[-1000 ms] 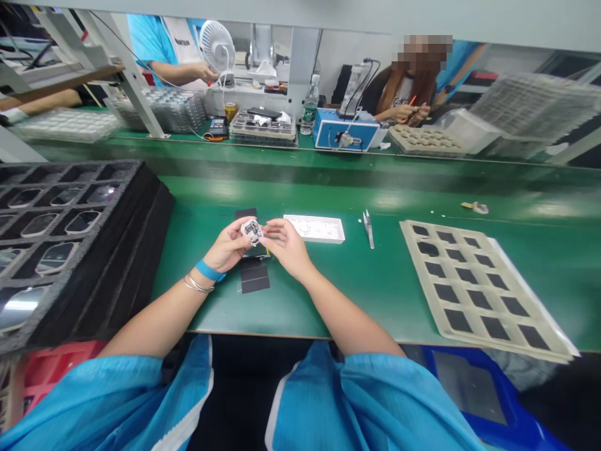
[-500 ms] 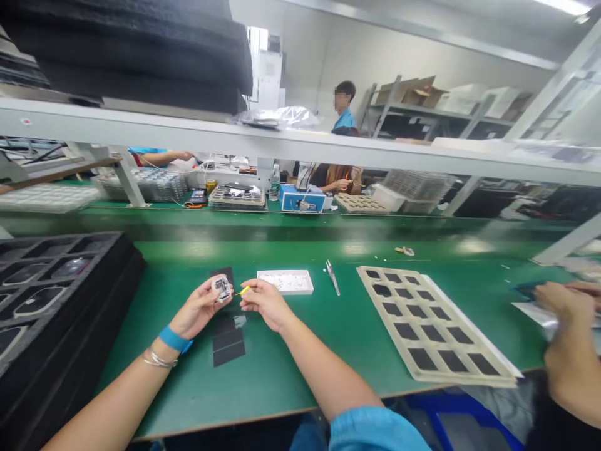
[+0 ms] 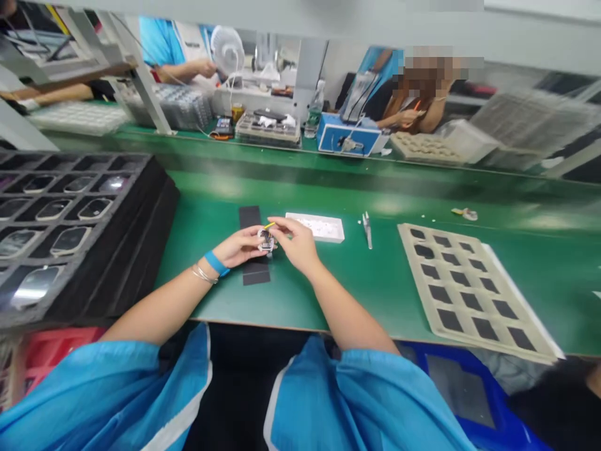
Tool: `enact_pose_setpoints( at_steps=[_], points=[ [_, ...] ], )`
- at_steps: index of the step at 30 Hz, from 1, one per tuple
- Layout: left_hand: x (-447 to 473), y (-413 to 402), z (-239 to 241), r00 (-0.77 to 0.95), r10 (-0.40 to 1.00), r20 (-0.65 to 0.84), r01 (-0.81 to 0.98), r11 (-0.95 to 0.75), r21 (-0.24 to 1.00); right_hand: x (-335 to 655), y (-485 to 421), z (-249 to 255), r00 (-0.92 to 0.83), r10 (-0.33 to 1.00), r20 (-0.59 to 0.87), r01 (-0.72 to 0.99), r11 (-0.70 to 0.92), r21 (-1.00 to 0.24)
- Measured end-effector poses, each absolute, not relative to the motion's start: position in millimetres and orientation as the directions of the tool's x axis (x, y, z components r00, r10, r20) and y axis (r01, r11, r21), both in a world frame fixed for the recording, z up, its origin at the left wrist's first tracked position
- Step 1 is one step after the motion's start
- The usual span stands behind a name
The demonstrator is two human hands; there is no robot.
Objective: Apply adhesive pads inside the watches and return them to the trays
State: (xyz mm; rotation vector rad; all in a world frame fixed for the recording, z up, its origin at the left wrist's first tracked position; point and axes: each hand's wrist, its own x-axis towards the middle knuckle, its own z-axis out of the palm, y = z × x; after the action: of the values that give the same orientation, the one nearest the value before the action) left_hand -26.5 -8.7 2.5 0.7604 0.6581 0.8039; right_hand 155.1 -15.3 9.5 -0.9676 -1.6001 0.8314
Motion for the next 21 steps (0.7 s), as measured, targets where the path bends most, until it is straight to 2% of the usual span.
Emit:
enact_pose_setpoints(
  at_steps=[5, 10, 12, 14, 17, 19, 21],
  points=[
    [-24.8, -9.1, 1.7, 0.512, 0.828, -0.229, -0.343, 0.441, 0.829, 154.4, -19.8, 13.3, -0.151, 0.84, 0.521, 0.309, 0.541, -0.782],
    [-15.3, -14.6, 4.7, 0.418, 0.883, -0.215, -0.352, 0.375, 0.857, 151.5, -21.8, 11.8, -0.159, 0.813, 0.559, 0.418, 0.569, -0.708],
    [-12.3, -15.0, 6.0, 0.372, 0.895, -0.246, -0.333, 0.376, 0.865, 148.9, -19.2, 5.9, -0.149, 0.82, 0.552, 0.414, 0.559, -0.718],
    [-13.4, -12.7, 7.8, 0.334, 0.896, -0.292, -0.298, 0.394, 0.869, 146.7, -15.0, -2.4, -0.112, 0.861, 0.497, 0.354, 0.502, -0.789],
    [-25.1, -4.0, 11.9, 0.242, 0.905, -0.351, -0.272, 0.41, 0.87, 145.1, -9.5, -14.0, -0.099, 0.936, 0.337, 0.264, 0.351, -0.898],
    [-36.7, 3.1, 14.7, 0.195, 0.908, -0.37, -0.276, 0.413, 0.868, 144.1, -8.5, -18.8, -0.208, 0.943, 0.259, 0.349, 0.319, -0.881],
    [-47.1, 8.5, 16.5, 0.212, 0.893, -0.398, -0.257, 0.443, 0.859, 142.3, -9.7, -21.7, -0.338, 0.915, 0.219, 0.499, 0.372, -0.783]
  ],
)
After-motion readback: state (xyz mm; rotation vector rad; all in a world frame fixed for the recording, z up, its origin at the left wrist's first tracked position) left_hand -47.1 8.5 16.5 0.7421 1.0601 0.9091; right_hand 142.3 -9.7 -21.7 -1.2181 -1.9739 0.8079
